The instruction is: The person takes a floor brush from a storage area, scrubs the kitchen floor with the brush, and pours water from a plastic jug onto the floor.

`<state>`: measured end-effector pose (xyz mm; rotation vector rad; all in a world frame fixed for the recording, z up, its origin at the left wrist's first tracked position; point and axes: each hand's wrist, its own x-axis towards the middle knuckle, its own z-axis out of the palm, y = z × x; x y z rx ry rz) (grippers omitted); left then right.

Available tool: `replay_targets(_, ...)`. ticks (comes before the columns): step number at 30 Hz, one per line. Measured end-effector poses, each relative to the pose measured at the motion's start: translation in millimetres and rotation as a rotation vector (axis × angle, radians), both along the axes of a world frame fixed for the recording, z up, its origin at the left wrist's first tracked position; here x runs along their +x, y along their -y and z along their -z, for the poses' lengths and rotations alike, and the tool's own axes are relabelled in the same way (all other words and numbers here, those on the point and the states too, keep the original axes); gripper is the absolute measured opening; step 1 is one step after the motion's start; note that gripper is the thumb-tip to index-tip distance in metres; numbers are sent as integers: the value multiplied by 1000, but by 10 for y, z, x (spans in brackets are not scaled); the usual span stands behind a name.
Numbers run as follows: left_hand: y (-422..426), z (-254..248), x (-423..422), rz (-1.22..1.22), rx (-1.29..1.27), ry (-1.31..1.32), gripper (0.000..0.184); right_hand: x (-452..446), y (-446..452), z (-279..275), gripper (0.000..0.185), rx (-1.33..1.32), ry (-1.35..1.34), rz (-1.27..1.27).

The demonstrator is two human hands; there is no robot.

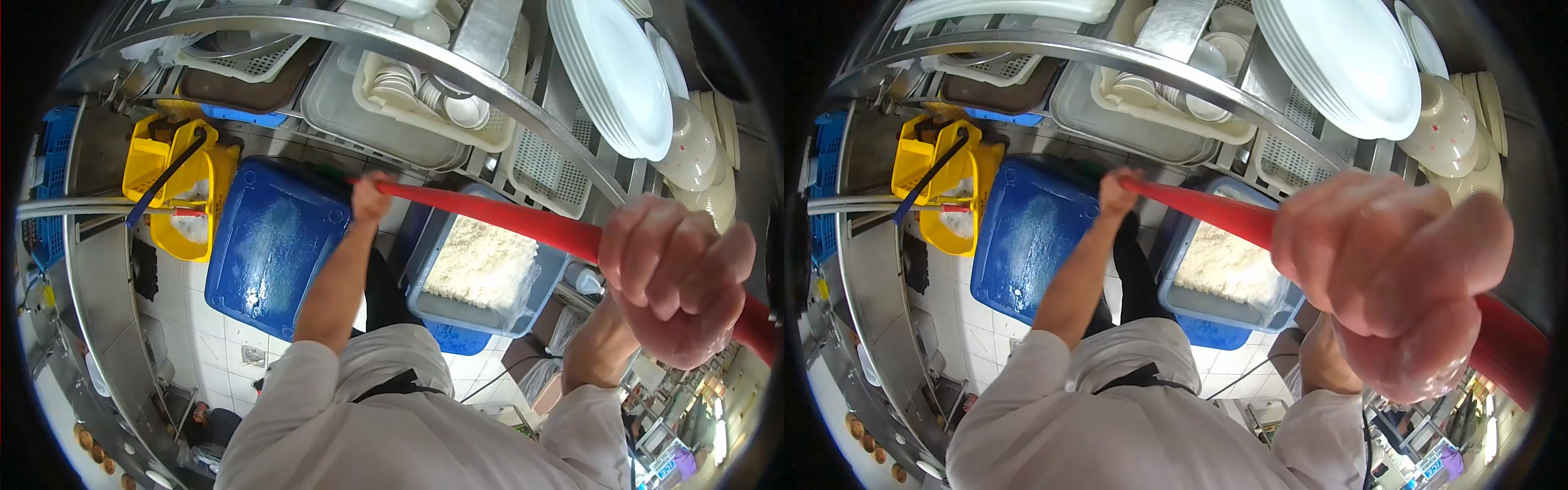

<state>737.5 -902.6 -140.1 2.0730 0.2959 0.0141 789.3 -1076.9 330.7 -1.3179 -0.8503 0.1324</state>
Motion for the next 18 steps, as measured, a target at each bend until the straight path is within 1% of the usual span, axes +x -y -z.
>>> replay_targets(1,193,-45,-9,26,13,-106,30,15,-68,-11,24,-7,-12,7)
replay_targets(2,249,-143,-1,1,9,-68,30,22,-73,-15,24,-17,-13,33)
replay_targets(3,128,-177,124,15,24,-40,29,30,-79,-22,24,-28,-14,58)
replay_targets(4,-83,-94,186,18,41,-25,28,2,-94,91,25,20,-3,79)
replay_targets(6,-796,18,337,-20,-26,28,25,-104,-214,338,26,84,15,90)
replay_targets(8,-1056,356,356,12,-12,85,22,-283,-527,523,23,61,31,24)
replay_targets(9,-1244,444,282,45,-3,122,19,-309,-570,475,22,65,31,11)
replay_targets(10,-1043,162,180,-16,38,138,16,-352,-558,375,22,77,30,26)
replay_targets(11,-822,-53,64,-18,-22,-81,16,-404,-505,208,21,90,25,49)
replay_targets(12,-580,-195,-77,48,36,-140,16,-489,-377,-25,22,108,29,71)
replay_targets(13,-323,-312,-242,25,67,29,16,-573,-249,-259,22,125,33,93)
replay_targets(14,-221,-832,-381,134,-7,-8,16,-721,-91,-537,21,104,81,31)
replay_targets(16,-53,-1269,-685,131,101,225,15,-1042,153,-1052,20,63,169,-85)
replay_targets(18,-190,-1963,-1121,109,-83,355,13,-1514,228,-1547,23,-6,269,-170)
